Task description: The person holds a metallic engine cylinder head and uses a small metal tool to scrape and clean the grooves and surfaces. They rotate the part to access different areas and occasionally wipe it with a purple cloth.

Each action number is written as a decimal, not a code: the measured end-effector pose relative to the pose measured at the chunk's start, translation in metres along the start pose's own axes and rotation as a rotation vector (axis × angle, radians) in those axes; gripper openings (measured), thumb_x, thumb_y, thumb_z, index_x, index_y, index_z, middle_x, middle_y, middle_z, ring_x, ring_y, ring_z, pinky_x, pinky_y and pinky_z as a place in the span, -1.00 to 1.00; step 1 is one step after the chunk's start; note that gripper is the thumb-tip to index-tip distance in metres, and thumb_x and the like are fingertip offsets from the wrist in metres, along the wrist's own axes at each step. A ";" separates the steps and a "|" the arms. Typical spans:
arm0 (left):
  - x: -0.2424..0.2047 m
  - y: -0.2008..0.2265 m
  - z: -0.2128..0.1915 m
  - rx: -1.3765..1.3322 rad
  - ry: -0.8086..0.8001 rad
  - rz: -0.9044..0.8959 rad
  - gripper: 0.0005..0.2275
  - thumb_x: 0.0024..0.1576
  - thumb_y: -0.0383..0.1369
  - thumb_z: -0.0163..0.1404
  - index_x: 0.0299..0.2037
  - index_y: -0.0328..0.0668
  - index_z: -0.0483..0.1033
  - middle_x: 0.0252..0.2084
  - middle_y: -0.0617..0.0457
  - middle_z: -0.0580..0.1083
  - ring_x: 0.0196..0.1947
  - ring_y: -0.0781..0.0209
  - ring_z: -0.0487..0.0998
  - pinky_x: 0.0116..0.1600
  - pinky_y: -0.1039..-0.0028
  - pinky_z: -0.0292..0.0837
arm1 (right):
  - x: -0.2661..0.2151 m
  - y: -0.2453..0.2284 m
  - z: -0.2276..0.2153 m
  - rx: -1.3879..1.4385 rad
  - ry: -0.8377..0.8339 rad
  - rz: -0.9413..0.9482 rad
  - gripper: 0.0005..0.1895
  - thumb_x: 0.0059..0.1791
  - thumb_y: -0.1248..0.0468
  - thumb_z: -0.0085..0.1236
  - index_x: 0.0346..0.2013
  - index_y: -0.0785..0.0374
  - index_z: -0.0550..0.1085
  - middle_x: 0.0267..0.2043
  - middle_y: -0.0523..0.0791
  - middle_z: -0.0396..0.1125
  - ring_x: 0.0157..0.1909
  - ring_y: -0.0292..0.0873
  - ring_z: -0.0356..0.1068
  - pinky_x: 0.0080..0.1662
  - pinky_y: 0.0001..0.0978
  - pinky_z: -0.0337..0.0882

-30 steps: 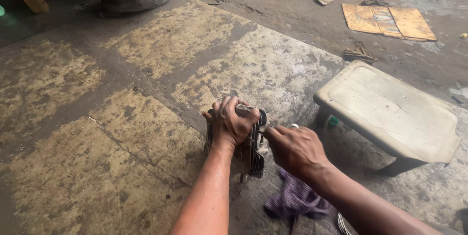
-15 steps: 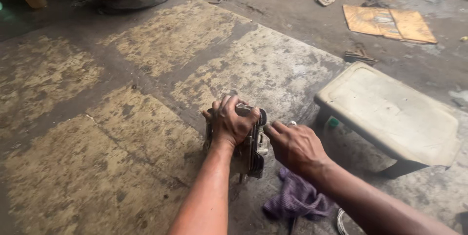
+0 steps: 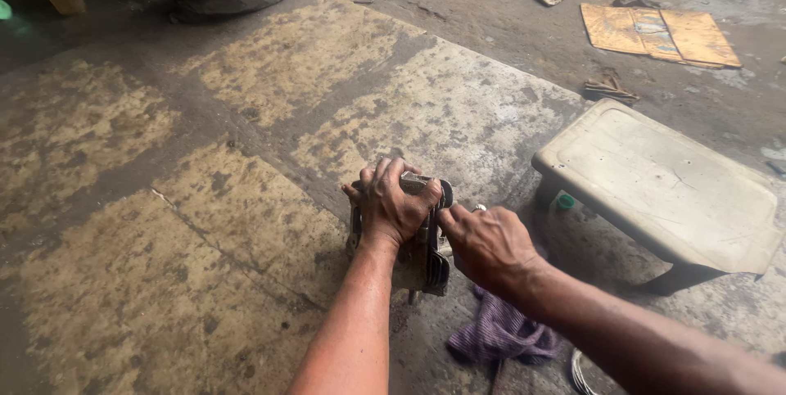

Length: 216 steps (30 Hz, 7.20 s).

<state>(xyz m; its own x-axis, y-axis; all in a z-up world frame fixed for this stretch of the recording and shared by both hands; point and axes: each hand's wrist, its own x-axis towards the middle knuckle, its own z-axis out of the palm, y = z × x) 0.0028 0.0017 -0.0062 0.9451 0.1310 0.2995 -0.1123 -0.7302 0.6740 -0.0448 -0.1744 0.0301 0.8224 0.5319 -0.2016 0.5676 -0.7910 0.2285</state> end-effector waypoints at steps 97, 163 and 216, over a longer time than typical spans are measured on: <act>-0.101 0.010 -0.062 0.068 -0.227 -0.797 -0.48 0.24 0.11 -0.21 0.14 -0.06 0.55 0.12 -0.20 0.58 0.10 -0.15 0.66 0.22 0.14 0.54 | -0.059 0.050 0.049 1.903 0.169 0.004 -0.33 0.07 0.24 0.03 0.52 0.06 0.23 0.56 0.05 0.08 0.02 -0.30 0.18 -0.04 -0.40 0.24; -0.083 0.038 -0.051 -0.006 -0.349 0.008 -0.07 -0.34 -0.05 0.30 0.34 0.01 0.19 0.27 -0.03 0.34 0.36 -0.03 0.27 0.46 0.05 0.08 | -0.050 -0.004 -0.004 0.811 0.572 0.391 -0.83 0.01 0.19 0.12 -0.19 0.19 0.53 -0.32 -0.01 0.47 -0.30 0.06 0.49 -0.23 -0.08 0.45; -0.079 0.017 -0.040 -0.039 -0.376 0.032 0.03 -0.41 0.22 0.34 0.35 0.13 0.20 0.37 -0.07 0.27 0.42 -0.13 0.16 0.46 -0.14 -0.11 | -0.029 0.016 -0.041 0.231 0.165 0.160 -0.78 0.03 0.22 -0.03 -0.12 0.06 0.55 -0.74 -0.12 0.30 -0.77 -0.27 0.16 -0.71 -0.43 0.23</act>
<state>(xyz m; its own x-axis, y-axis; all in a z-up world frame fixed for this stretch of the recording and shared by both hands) -0.0863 0.0057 0.0086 0.9868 -0.1516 0.0572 -0.1483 -0.7027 0.6958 -0.0585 -0.1899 0.0785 0.9063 0.4222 -0.0191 0.4225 -0.9062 0.0185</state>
